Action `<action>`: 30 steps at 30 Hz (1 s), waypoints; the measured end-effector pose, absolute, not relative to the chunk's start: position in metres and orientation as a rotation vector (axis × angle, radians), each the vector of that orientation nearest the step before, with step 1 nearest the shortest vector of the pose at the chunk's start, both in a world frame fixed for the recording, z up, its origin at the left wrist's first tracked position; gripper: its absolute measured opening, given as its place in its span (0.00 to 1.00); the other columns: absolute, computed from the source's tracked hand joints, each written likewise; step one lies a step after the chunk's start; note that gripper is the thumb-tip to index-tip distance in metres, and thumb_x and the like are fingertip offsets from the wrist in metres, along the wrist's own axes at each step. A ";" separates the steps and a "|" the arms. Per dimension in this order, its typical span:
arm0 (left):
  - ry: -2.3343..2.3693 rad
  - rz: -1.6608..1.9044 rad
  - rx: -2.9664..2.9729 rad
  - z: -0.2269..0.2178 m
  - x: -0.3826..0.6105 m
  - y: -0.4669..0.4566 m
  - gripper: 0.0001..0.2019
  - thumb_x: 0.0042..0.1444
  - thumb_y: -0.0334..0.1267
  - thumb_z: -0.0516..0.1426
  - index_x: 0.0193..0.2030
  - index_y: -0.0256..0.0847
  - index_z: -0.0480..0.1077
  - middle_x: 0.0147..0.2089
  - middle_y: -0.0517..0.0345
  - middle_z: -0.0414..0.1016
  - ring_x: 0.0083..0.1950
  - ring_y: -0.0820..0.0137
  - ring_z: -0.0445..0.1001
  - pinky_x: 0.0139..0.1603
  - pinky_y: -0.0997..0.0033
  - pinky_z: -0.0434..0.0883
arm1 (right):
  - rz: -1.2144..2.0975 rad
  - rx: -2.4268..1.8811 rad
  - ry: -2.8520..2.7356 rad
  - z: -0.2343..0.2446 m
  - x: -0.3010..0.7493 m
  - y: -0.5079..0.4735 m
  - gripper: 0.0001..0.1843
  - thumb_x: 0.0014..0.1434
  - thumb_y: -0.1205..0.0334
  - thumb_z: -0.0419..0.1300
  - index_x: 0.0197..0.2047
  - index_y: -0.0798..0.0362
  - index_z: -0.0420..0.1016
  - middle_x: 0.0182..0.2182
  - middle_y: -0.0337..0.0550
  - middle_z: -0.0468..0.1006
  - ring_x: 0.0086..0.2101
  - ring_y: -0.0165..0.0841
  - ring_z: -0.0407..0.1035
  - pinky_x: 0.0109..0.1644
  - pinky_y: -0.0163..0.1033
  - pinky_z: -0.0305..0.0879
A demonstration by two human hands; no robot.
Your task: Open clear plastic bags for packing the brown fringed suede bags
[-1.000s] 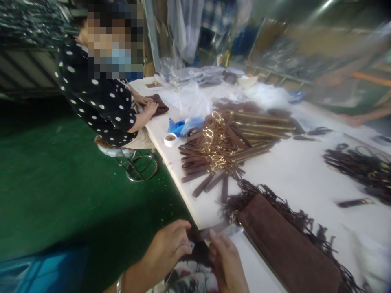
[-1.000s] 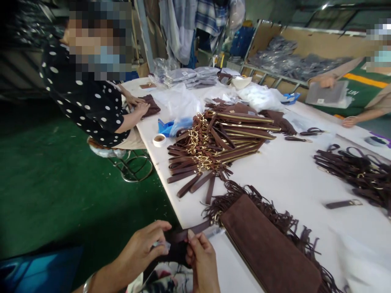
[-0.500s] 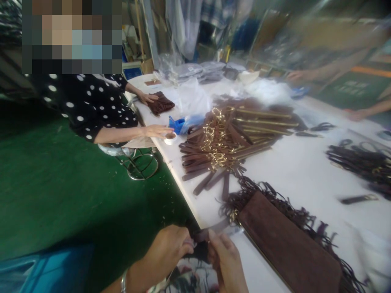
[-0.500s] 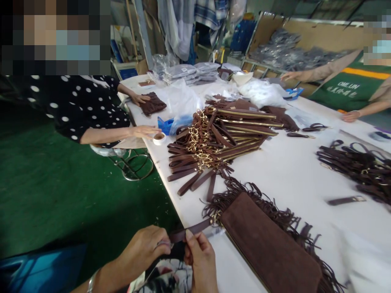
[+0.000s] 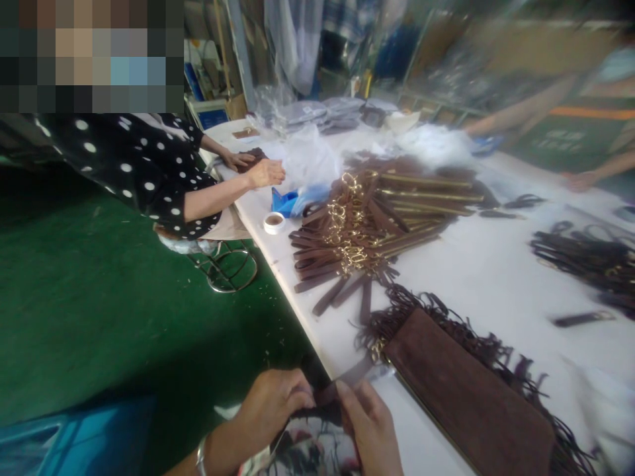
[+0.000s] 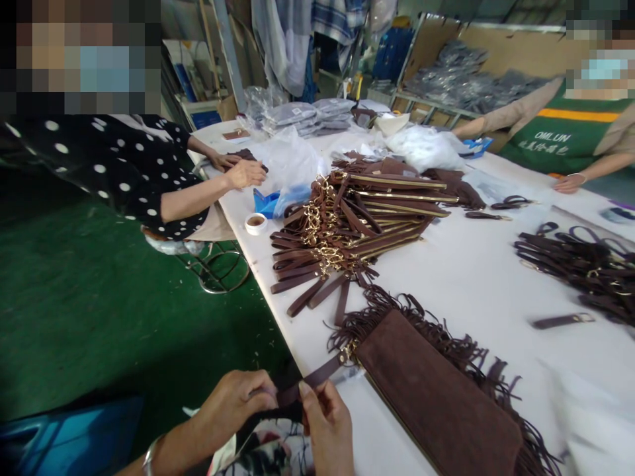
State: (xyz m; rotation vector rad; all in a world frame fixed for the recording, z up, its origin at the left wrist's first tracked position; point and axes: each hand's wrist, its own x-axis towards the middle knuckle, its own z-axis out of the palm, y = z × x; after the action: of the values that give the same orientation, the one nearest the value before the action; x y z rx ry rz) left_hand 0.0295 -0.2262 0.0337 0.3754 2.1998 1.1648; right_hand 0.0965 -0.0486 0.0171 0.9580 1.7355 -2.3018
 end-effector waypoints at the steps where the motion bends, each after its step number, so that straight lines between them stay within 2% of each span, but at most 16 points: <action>1: 2.170 1.194 0.380 0.032 0.030 -0.226 0.07 0.60 0.38 0.57 0.33 0.41 0.75 0.31 0.65 0.77 0.33 0.74 0.74 0.34 0.79 0.61 | -2.283 0.955 1.769 0.017 0.097 -0.049 0.21 0.50 0.45 0.68 0.25 0.51 0.66 0.17 0.29 0.57 0.20 0.25 0.50 0.23 0.32 0.50; 8: 2.014 1.328 0.450 0.026 0.036 -0.226 0.21 0.66 0.51 0.49 0.40 0.38 0.77 0.32 0.61 0.76 0.32 0.72 0.71 0.32 0.77 0.59 | -2.307 0.936 1.685 0.003 0.097 -0.046 0.23 0.47 0.41 0.68 0.27 0.52 0.69 0.17 0.31 0.60 0.19 0.26 0.52 0.22 0.32 0.50; 12: 1.950 1.374 0.416 0.022 0.038 -0.226 0.23 0.67 0.53 0.47 0.41 0.38 0.77 0.35 0.60 0.77 0.35 0.71 0.72 0.34 0.78 0.61 | -2.372 0.957 1.547 0.000 0.098 -0.045 0.22 0.49 0.43 0.68 0.31 0.54 0.71 0.16 0.31 0.61 0.19 0.24 0.50 0.22 0.31 0.47; 19: 1.932 1.369 0.437 0.020 0.039 -0.229 0.24 0.67 0.54 0.45 0.45 0.39 0.75 0.38 0.56 0.79 0.39 0.68 0.76 0.39 0.76 0.66 | -2.317 1.010 1.600 0.011 0.098 -0.045 0.24 0.45 0.42 0.70 0.28 0.53 0.70 0.17 0.30 0.58 0.19 0.23 0.48 0.21 0.31 0.41; 24: 2.050 1.228 0.461 0.018 0.044 -0.229 0.25 0.67 0.56 0.44 0.36 0.38 0.69 0.32 0.55 0.76 0.33 0.69 0.74 0.37 0.74 0.67 | -2.285 1.015 1.621 0.014 0.097 -0.047 0.24 0.46 0.41 0.69 0.28 0.54 0.70 0.16 0.30 0.57 0.19 0.23 0.47 0.21 0.30 0.39; 30: 1.659 1.429 0.026 -0.001 0.063 -0.222 0.24 0.63 0.62 0.43 0.38 0.40 0.59 0.26 0.56 0.73 0.24 0.65 0.74 0.24 0.70 0.68 | -2.337 1.010 1.648 0.017 0.098 -0.047 0.24 0.47 0.42 0.69 0.26 0.54 0.67 0.17 0.30 0.59 0.19 0.23 0.48 0.22 0.31 0.44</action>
State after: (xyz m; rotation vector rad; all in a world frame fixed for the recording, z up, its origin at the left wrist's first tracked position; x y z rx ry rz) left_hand 0.0626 -0.2218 -0.0014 0.0263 1.6587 1.4293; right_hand 0.0978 -0.0471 0.0166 1.0103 1.6484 -2.3368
